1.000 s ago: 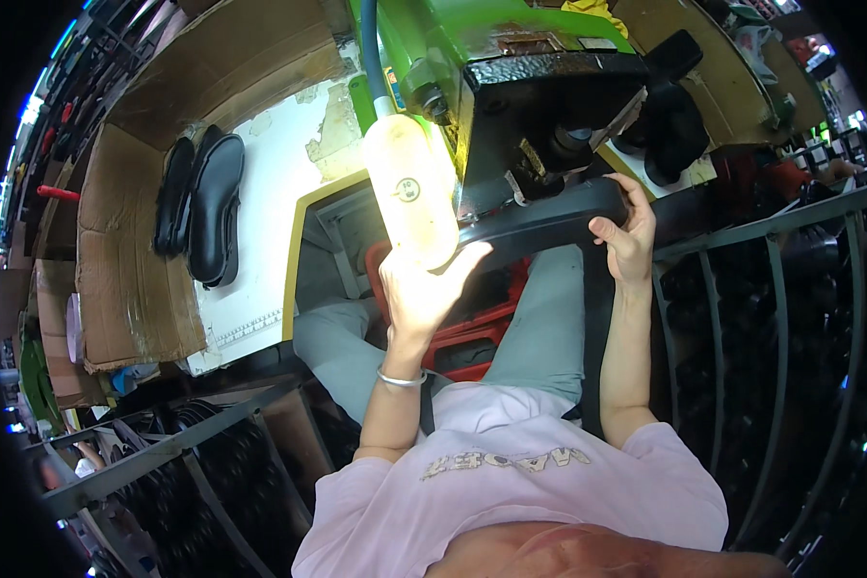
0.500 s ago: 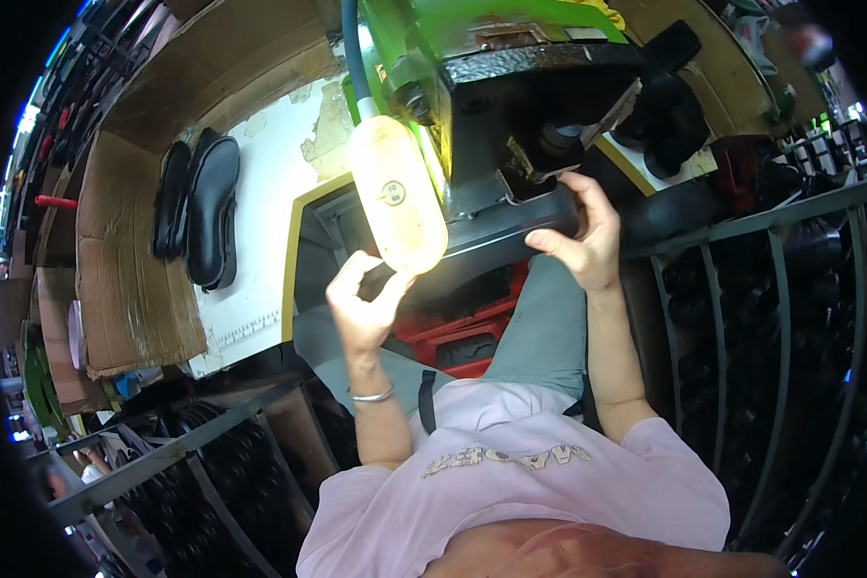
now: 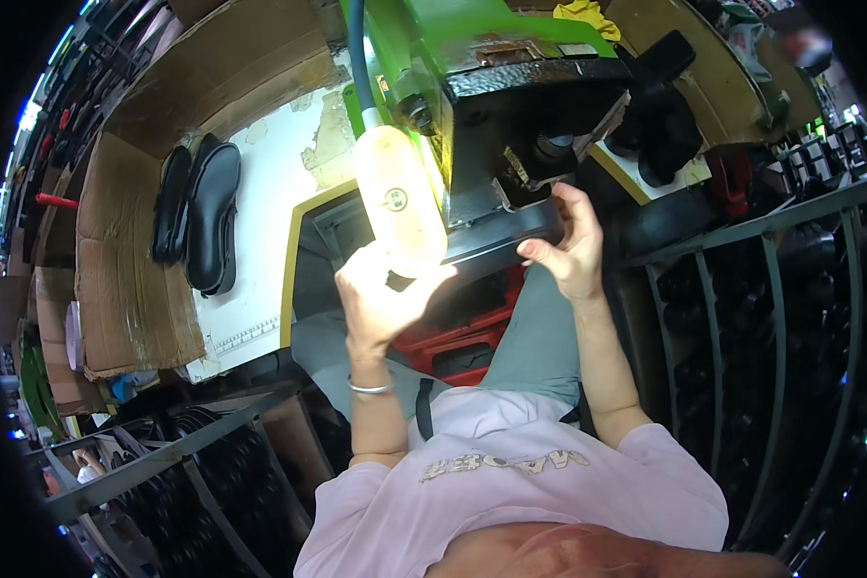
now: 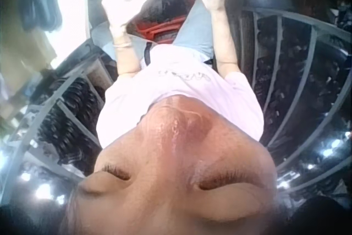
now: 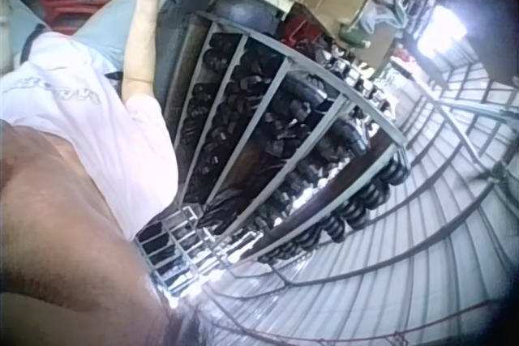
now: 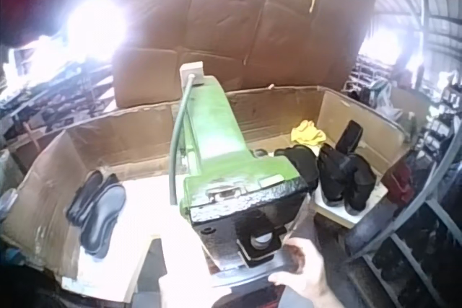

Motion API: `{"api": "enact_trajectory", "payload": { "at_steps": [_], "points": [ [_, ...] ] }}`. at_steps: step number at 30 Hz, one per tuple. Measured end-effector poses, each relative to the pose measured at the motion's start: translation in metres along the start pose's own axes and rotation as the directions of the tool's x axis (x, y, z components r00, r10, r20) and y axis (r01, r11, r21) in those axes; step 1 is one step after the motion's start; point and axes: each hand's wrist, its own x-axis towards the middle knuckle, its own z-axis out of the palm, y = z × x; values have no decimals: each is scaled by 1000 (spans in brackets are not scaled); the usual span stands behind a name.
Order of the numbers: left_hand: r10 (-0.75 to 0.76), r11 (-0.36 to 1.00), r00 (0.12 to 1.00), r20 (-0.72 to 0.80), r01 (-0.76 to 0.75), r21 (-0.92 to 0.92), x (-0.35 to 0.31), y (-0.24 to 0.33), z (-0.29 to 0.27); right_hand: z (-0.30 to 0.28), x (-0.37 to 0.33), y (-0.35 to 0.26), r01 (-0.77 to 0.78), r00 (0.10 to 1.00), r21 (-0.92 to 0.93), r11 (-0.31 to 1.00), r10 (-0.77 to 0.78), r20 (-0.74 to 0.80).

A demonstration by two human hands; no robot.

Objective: The person uses a green grinding machine to smooth the edges and surfaces of black shoe soles. They handle the soles one by one, pressing them against the rotating abrasive wheel to shape them, then placing the finished soles into a red basket.

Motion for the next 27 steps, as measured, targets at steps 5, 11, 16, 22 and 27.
{"api": "enact_trajectory", "payload": {
  "at_steps": [5,11,16,22,27],
  "points": [
    [-34,995,995,89,42,-87,-1,-29,-28,26,-18,29,51,998,-98,994,-54,-34],
    [-144,978,986,85,154,-137,-26,-52,-34,38,-28,41,73,997,-73,995,-75,-27],
    [-138,989,990,-13,137,-56,-39,-35,-21,30,-23,29,95,995,-95,991,-96,-7],
    [-218,975,972,-85,213,-66,-64,-28,-3,28,-21,24,112,994,-90,990,-113,-8],
    [-398,892,903,-162,340,-299,-114,-44,31,33,-22,33,24,1000,-120,993,-26,-16]
  ]
}}
